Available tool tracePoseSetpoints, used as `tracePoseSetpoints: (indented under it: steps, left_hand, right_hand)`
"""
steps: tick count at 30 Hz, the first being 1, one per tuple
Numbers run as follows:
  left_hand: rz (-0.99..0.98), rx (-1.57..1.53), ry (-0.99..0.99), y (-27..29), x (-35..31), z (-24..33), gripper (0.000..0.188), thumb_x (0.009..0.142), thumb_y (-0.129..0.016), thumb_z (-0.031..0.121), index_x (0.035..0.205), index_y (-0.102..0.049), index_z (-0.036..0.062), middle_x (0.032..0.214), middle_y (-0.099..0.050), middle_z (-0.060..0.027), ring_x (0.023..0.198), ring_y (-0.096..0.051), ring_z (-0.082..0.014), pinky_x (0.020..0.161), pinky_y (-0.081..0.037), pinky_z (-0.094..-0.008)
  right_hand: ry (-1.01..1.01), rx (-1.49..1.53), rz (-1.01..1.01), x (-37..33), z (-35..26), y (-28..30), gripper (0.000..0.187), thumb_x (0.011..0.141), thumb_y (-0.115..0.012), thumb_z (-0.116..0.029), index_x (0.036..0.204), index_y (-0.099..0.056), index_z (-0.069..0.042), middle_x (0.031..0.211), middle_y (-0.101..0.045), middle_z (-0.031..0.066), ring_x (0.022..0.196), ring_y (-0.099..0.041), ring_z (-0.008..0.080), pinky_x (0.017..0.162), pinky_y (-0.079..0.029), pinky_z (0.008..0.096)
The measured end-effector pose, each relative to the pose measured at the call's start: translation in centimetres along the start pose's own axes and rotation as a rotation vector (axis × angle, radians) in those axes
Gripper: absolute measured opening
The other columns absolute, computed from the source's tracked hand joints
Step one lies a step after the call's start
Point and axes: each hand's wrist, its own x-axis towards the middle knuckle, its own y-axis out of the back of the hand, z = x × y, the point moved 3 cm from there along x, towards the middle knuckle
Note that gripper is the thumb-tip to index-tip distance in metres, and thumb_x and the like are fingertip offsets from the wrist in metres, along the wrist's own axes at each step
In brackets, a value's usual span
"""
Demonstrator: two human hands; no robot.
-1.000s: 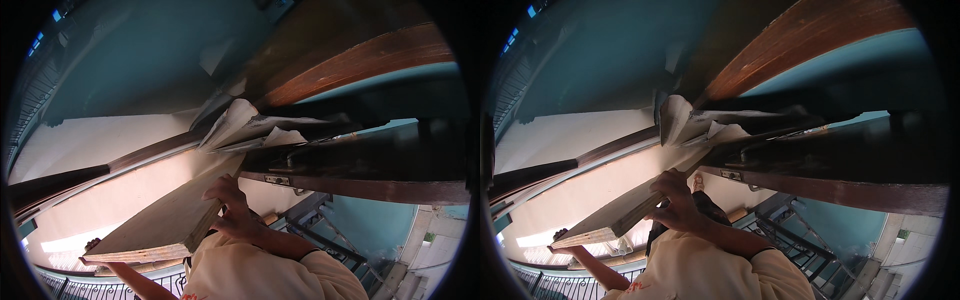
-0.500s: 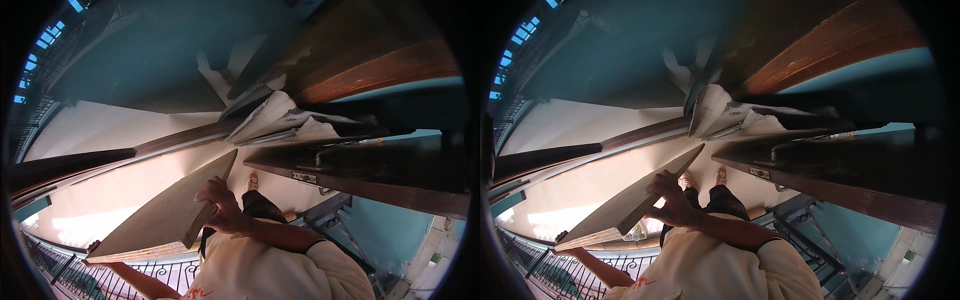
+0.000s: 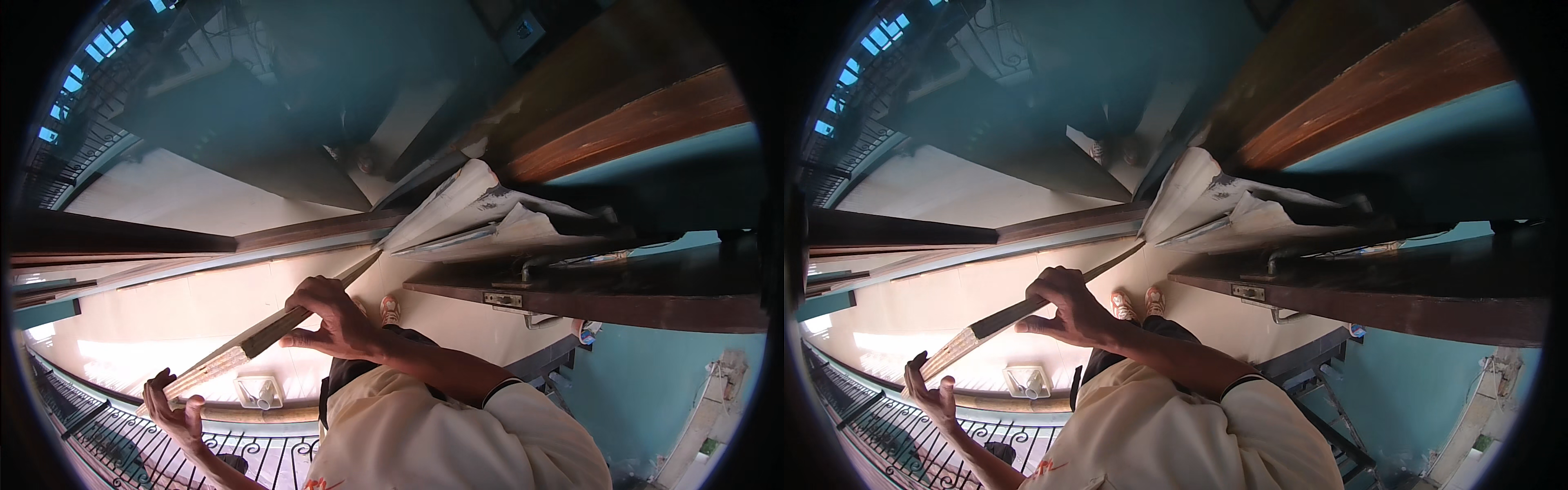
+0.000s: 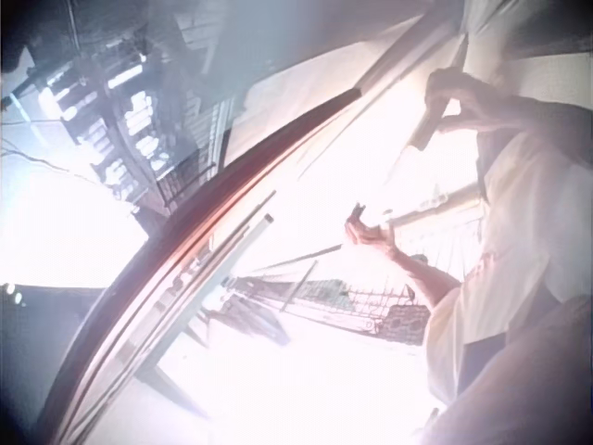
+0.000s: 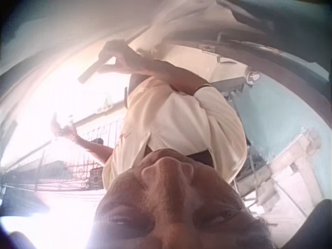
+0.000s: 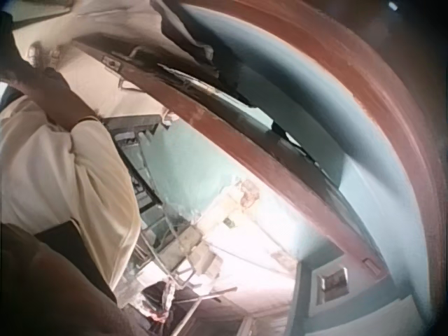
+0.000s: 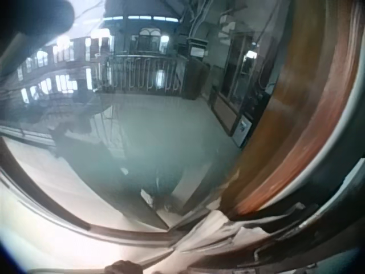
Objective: The person walks down a staircase into a cluttered room, picks up long metal strips and a large board, and carries them upstairs. They place the items against a wall and then move a metal ladder. Finally, they pick up a bucket and a small container from the stairs.
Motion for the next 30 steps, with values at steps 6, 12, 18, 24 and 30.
tracePoseSetpoints:
  steps: [6, 12, 18, 24, 30]
  left_hand:
    - [0.083, -0.104, 0.081, 0.3, -0.8, -3.3, 0.079, 0.086, -0.065, 0.077, 0.087, -0.059, -0.0021, 0.081, -0.053, -0.009, 0.076, -0.052, -0.0246, 0.07, -0.042, -0.0404]
    - [0.078, -0.133, 0.113, 0.0, 0.7, -5.7, 0.077, 0.087, -0.066, 0.076, 0.086, -0.058, -0.0011, 0.079, -0.053, -0.0074, 0.074, -0.053, -0.0231, 0.069, -0.042, -0.038]
    - [0.102, -0.166, 0.157, 1.1, 1.4, -12.3, 0.088, 0.078, -0.06, 0.09, 0.078, -0.054, 0.0019, 0.076, -0.048, -0.0033, 0.07, -0.048, -0.0178, 0.066, -0.039, -0.0346]
    - [0.001, -0.224, 0.131, 2.2, 0.7, -21.4, 0.08, 0.089, -0.059, 0.081, 0.095, -0.061, 0.0014, 0.087, -0.055, -0.0058, 0.083, -0.053, -0.0202, 0.079, -0.044, -0.0359]
    - [-0.057, -0.232, 0.233, 3.6, 0.1, -27.7, 0.086, 0.088, -0.051, 0.086, 0.095, -0.058, 0.001, 0.091, -0.058, -0.0082, 0.088, -0.056, -0.0242, 0.084, -0.046, -0.042]
  right_hand:
    - [0.159, -0.894, 0.436, 1.0, -5.8, 14.8, 0.062, 0.083, -0.085, -0.036, 0.133, -0.064, -0.007, 0.142, -0.053, 0.0159, 0.131, -0.05, 0.0342, 0.104, -0.034, 0.0516]
    - [-0.06, -1.174, 0.413, 1.0, -4.9, 17.4, 0.083, 0.084, -0.084, -0.039, 0.151, -0.05, -0.005, 0.145, -0.051, 0.0159, 0.128, -0.05, 0.035, 0.105, -0.034, 0.0519]
    - [-0.151, -1.112, 0.547, -1.1, -6.3, 16.4, 0.076, 0.076, -0.091, -0.04, 0.138, -0.065, -0.005, 0.118, -0.06, 0.0113, 0.108, -0.048, 0.0275, 0.093, -0.038, 0.0421]
    - [-0.168, -1.152, 0.454, -4.0, -7.1, 15.8, 0.034, 0.085, -0.075, -0.029, 0.113, -0.074, -0.008, 0.106, -0.061, 0.0093, 0.103, -0.048, 0.0262, 0.091, -0.034, 0.0396]
    - [-0.151, -1.071, 0.45, -4.4, -7.4, 15.7, 0.017, 0.087, -0.067, -0.023, 0.087, -0.067, -0.006, 0.098, -0.059, 0.0124, 0.098, -0.047, 0.0278, 0.085, -0.037, 0.0404]
